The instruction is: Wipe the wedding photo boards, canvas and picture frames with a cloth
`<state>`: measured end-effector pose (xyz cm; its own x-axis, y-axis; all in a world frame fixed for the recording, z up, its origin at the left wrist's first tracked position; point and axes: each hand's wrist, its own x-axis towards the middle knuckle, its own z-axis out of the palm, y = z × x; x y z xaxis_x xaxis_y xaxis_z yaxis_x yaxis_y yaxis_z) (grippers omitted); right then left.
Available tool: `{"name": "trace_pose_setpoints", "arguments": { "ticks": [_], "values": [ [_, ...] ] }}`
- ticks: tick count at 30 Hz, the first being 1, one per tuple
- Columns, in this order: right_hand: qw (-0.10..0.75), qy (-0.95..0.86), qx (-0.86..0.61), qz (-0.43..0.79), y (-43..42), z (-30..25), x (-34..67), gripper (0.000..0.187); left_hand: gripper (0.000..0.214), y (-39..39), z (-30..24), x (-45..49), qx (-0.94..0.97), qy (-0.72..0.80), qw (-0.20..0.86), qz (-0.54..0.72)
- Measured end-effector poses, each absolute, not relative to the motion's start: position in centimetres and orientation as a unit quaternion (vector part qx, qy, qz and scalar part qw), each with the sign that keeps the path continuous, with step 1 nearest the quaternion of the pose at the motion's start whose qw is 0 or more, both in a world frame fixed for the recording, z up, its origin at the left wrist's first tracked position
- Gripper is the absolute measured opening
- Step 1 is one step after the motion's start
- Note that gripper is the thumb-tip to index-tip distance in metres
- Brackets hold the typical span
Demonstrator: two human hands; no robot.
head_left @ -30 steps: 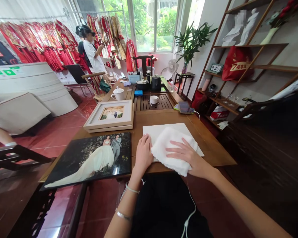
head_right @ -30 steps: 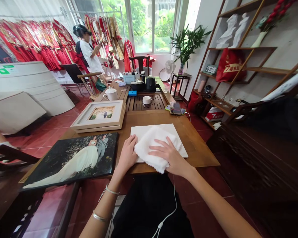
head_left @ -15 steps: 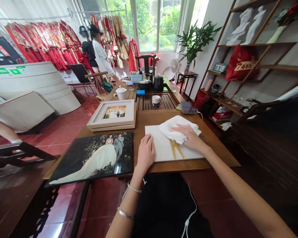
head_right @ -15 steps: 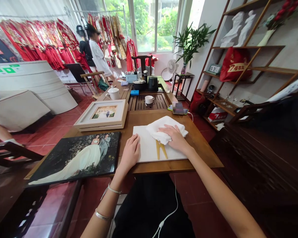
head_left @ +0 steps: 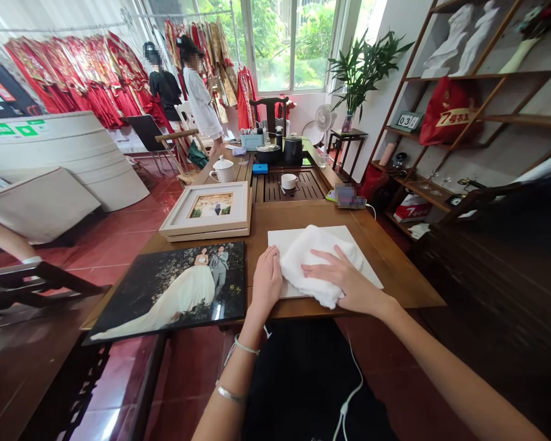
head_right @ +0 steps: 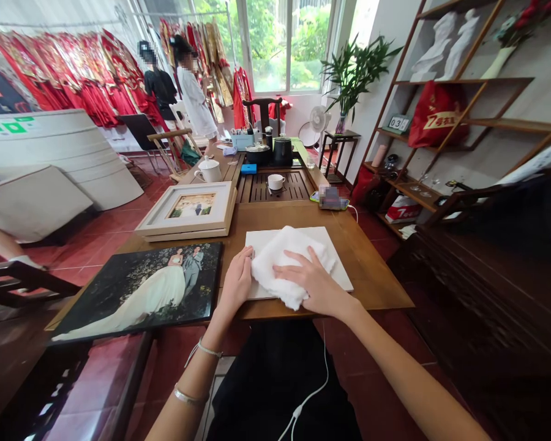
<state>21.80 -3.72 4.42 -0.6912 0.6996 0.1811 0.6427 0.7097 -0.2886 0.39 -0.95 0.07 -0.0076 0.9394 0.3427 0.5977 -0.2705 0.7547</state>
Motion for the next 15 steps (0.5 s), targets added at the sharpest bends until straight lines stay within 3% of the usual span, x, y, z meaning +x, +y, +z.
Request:
{"name": "trace_pose_setpoints", "arguments": {
  "ticks": [8, 15],
  "values": [
    [0.181, -0.922, -0.305, 0.153, -6.9, 4.4, 24.8, 0.047, 0.036, -0.9, -0.4, 0.3, 0.691, 0.569, 0.170, 0.411],
    [0.223, -0.877, -0.413, 0.103, -1.5, 3.4, 23.6, 0.060, 0.037, -0.9, -0.7, 0.2, 0.707, 0.561, 0.149, 0.405]
  ]
}}
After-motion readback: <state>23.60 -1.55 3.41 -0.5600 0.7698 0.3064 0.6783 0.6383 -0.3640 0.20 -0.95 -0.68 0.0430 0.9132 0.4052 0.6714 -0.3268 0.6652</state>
